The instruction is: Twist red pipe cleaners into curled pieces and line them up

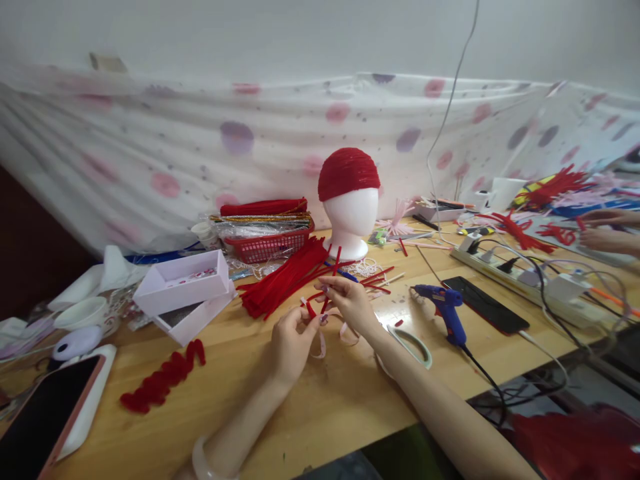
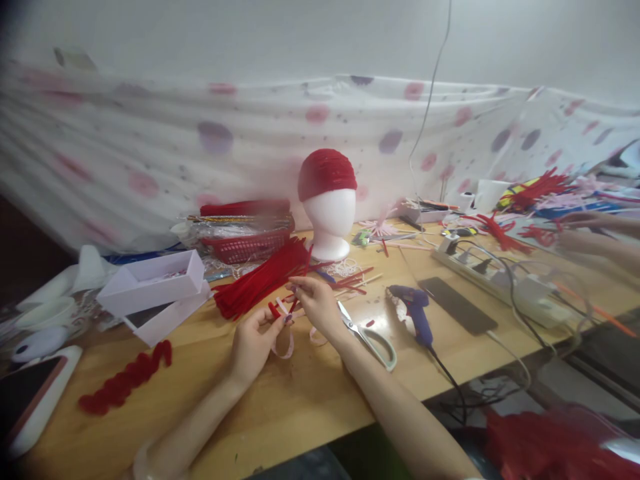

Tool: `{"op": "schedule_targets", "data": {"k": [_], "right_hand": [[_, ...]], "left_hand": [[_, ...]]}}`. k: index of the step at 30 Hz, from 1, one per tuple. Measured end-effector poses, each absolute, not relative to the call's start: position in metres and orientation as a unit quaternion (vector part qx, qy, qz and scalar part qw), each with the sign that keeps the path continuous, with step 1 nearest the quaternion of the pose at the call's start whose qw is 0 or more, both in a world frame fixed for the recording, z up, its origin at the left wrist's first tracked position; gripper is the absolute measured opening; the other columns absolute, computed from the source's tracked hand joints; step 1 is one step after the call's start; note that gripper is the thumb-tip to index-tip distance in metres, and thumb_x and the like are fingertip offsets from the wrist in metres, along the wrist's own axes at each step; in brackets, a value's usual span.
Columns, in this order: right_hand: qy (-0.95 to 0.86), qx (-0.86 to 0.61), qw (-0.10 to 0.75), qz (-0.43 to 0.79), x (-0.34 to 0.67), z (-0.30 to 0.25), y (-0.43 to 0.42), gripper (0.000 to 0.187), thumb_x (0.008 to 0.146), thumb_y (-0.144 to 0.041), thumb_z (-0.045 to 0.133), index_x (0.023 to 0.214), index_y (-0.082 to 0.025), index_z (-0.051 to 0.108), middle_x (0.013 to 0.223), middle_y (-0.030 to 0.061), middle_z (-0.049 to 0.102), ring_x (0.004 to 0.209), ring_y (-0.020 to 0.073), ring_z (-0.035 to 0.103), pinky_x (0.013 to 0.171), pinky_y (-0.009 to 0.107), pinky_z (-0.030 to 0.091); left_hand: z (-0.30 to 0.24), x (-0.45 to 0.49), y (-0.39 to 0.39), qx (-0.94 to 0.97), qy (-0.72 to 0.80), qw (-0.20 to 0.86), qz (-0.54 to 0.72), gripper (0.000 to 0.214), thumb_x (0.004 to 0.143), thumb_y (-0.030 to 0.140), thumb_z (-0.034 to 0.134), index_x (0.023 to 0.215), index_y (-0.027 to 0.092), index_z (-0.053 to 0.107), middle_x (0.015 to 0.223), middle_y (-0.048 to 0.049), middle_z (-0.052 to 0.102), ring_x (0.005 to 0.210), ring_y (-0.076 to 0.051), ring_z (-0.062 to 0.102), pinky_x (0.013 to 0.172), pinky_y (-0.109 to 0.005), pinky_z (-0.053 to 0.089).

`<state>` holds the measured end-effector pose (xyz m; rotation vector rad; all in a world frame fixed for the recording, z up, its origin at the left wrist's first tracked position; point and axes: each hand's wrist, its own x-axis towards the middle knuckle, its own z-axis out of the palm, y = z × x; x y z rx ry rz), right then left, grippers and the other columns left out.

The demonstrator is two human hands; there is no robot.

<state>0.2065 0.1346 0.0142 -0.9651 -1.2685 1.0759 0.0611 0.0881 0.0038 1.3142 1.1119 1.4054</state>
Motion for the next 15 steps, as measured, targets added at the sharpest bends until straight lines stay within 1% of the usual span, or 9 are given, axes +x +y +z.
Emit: {"op": "schedule_targets", "data": {"k": [2, 4, 7, 9, 12, 15], "right_hand": [[-0.529, -0.412, 0.591, 0.449, 0.212, 0.017, 0.137, 0.025, 0.073, -0.032, 0.072, 0.094, -0.019, 0.074, 0.089, 0.0075, 0.077, 0.07, 0.0222, 0.073, 0.056, 0.03, 0.06], [-0.515, -0.413, 0.614, 0.432, 0.219, 0.022, 0.14, 0.025, 0.073, -0.032, 0.072, 0.094, -0.019, 0.075, 0.091, 0.0075, 0.077, 0.071, 0.0223, 0.073, 0.06, 0.032, 0.061], [-0.488, -0.417, 0.651, 0.405, 0.23, 0.028, 0.142, 0.029, 0.073, -0.035, 0.072, 0.097, -0.018, 0.074, 0.092, 0.0077, 0.077, 0.074, 0.0226, 0.073, 0.066, 0.035, 0.062], [-0.468, -0.418, 0.674, 0.39, 0.232, 0.029, 0.141, 0.031, 0.074, -0.037, 0.071, 0.098, -0.017, 0.073, 0.091, 0.0073, 0.077, 0.075, 0.0221, 0.073, 0.07, 0.036, 0.062], [-0.448, -0.414, 0.699, 0.374, 0.231, 0.029, 0.141, 0.034, 0.074, -0.038, 0.072, 0.099, -0.016, 0.073, 0.086, 0.007, 0.076, 0.073, 0.0215, 0.073, 0.071, 0.038, 0.062], [-0.422, -0.414, 0.73, 0.343, 0.235, 0.036, 0.144, 0.034, 0.074, -0.038, 0.073, 0.1, -0.015, 0.071, 0.085, 0.0072, 0.075, 0.072, 0.0204, 0.072, 0.07, 0.037, 0.061]], "left_hand": [[0.007, 0.06, 0.09, 0.514, 0.445, 0.461, 0.57, 0.011, 0.066, 0.026, 0.08, 0.066, 0.019, 0.072, 0.069, -0.0045, 0.074, 0.068, -0.019, 0.067, 0.069, -0.026, 0.048], [0.012, 0.058, 0.094, 0.485, 0.44, 0.483, 0.582, 0.018, 0.065, 0.031, 0.082, 0.064, 0.016, 0.071, 0.064, -0.0047, 0.073, 0.065, -0.019, 0.067, 0.068, -0.026, 0.049], [0.02, 0.049, 0.105, 0.421, 0.425, 0.506, 0.621, 0.031, 0.06, 0.04, 0.084, 0.061, 0.015, 0.066, 0.062, -0.0043, 0.071, 0.065, -0.017, 0.066, 0.071, -0.028, 0.05], [0.024, 0.042, 0.112, 0.375, 0.414, 0.513, 0.651, 0.037, 0.056, 0.043, 0.087, 0.062, 0.015, 0.064, 0.063, -0.0039, 0.071, 0.065, -0.016, 0.066, 0.073, -0.028, 0.05], [0.028, 0.033, 0.119, 0.32, 0.397, 0.521, 0.685, 0.041, 0.05, 0.042, 0.09, 0.064, 0.014, 0.064, 0.065, -0.0031, 0.07, 0.064, -0.013, 0.064, 0.07, -0.027, 0.049], [0.033, 0.02, 0.123, 0.28, 0.38, 0.515, 0.716, 0.038, 0.052, 0.037, 0.09, 0.067, 0.014, 0.064, 0.063, 0.0008, 0.068, 0.061, -0.01, 0.063, 0.068, -0.024, 0.048]]}}
